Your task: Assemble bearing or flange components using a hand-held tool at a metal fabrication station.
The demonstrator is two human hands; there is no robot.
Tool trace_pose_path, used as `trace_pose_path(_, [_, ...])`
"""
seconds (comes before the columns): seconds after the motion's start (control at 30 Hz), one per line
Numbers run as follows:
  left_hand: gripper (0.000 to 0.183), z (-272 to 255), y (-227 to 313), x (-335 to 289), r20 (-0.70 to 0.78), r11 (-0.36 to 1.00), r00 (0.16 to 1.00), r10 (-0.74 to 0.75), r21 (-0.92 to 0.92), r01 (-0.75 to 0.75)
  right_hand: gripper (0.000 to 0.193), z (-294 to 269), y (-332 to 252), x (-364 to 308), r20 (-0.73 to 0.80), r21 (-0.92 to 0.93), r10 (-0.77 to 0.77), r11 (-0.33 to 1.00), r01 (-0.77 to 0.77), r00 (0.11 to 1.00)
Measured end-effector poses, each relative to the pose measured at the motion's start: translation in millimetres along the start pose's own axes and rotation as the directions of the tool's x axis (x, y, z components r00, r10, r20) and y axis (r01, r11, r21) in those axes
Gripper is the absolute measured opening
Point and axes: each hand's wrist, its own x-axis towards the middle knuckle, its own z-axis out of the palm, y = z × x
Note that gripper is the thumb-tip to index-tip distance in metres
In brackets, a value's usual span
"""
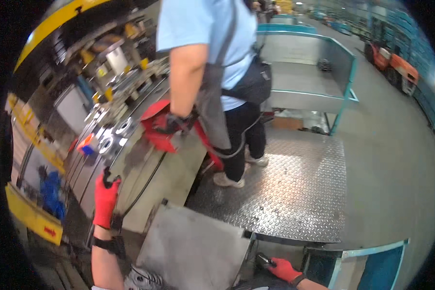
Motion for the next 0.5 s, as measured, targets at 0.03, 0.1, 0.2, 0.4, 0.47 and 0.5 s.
trace_pose_path(0.03, [0.064, 6.8, -9.5, 22.9, -0.024, 0.992, 0.999, 0.030, 0.122, -0.026, 0.033, -2.0, 7.7, -3.8, -0.022, 0.040, 0.040, 0.998, -0.039, 0.999])
trace_pose_path(0.1, [0.073, 27.6, -16.7, 67.8, -0.059, 0.931, 0.993, 0.099, 0.357, -0.072, 0.032, -7.8, 22.1, -11.7, -0.066, 0.130, 0.131, 0.984, -0.122, 0.989])
trace_pose_path(0.2, [0.089, 57.7, -14.7, 102.3, -0.020, 0.846, 0.999, 0.025, 0.534, -0.011, 0.034, -11.1, 40.8, -25.7, -0.184, 0.221, 0.237, 0.956, -0.195, 0.954])
trace_pose_path(0.4, [0.100, 57.6, 9.2, 122.0, 0.141, 0.580, 0.967, -0.213, 0.815, 0.008, 0.038, -24.0, 29.2, -42.0, -0.240, 0.224, 0.353, 0.926, -0.302, 0.904])
trace_pose_path(0.47, [0.101, 59.6, 13.7, 126.3, 0.170, 0.581, 0.960, -0.225, 0.814, -0.008, 0.039, -19.0, 40.2, -46.6, -0.211, 0.205, 0.375, 0.920, -0.335, 0.903])
trace_pose_path(0.5, [0.101, 61.0, 13.5, 127.5, 0.180, 0.579, 0.955, -0.234, 0.815, -0.012, 0.039, -18.5, 44.6, -48.8, -0.184, 0.195, 0.379, 0.919, -0.344, 0.907])
